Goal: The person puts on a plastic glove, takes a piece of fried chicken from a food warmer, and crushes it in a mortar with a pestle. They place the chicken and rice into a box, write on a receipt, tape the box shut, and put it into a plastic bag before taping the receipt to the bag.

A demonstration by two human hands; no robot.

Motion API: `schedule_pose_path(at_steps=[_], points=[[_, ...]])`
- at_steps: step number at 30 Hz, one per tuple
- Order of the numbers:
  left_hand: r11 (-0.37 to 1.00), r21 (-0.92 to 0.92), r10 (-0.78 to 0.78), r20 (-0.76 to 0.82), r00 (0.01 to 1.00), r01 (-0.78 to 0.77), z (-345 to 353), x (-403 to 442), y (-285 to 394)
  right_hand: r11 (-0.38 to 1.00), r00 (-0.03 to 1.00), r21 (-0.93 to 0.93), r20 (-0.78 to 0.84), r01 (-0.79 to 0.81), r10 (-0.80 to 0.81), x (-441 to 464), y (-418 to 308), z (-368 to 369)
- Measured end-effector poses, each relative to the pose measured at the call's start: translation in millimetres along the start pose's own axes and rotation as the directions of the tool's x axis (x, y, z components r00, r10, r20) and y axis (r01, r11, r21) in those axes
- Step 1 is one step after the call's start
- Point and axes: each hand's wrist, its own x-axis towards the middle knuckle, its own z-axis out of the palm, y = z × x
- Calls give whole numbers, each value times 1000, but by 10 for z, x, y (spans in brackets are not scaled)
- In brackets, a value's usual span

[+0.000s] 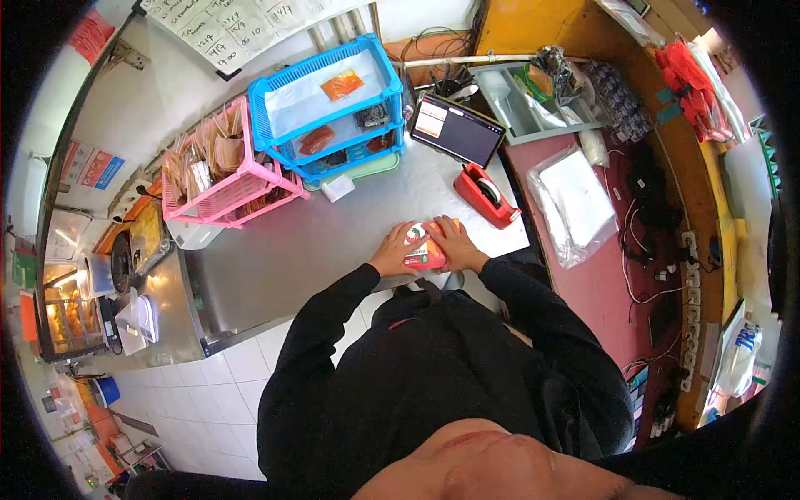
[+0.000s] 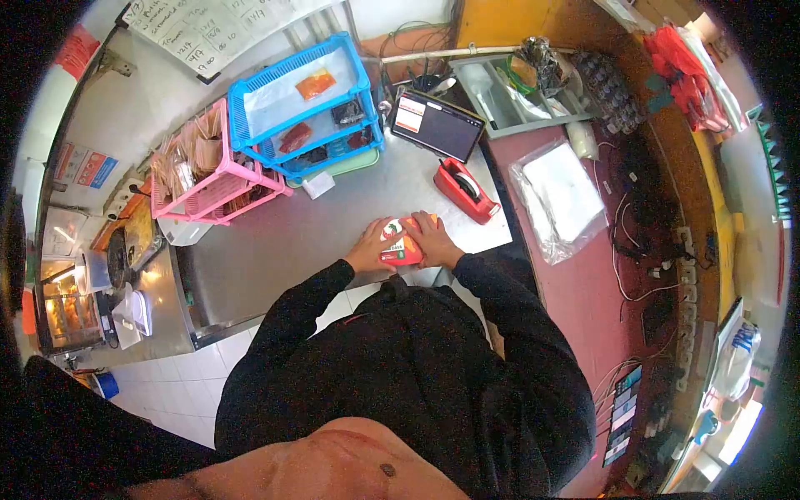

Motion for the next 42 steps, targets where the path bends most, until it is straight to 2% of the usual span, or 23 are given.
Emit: schedule_pose_path(at_steps=[2,5,8,10,13,20,25,38,40,42], points=[[1000,-19,10,-46,999,-11,115,-5,-2,1000,1000,18,3,0,0,-3,7,-23],[998,54,45,-79,996,-41,210,-64,-39,999,1000,46,20,6,-7,26,-15,-84],[999,9,44,-1,999,-44,230,-113,-65,998,997,67,66,23,-27,-7,-48,-138],[999,-37,28,89,996,-25,185,-160,-63,996,985,48,156,69,-76,-26,-68,-187],[998,-13,65,54,996,-64,197,-175,-39,997,976,18,203,74,-76,-65,-60,-161],[996,-39,86,24,996,-85,236,-184,-52,995,989,78,129,62,-72,-141,-90,-29],[998,55,37,-3,999,-37,257,-183,19,996,995,11,44,89,-90,-171,-33,90],[998,8,55,-27,998,-54,291,-176,-20,998,996,23,66,65,-66,-170,-40,61],[996,-74,41,1,999,-41,233,-178,24,995,997,73,32,70,-72,-196,-64,22],[998,-23,50,-16,999,-50,185,-186,67,997,998,46,7,63,-64,-190,-79,61]])
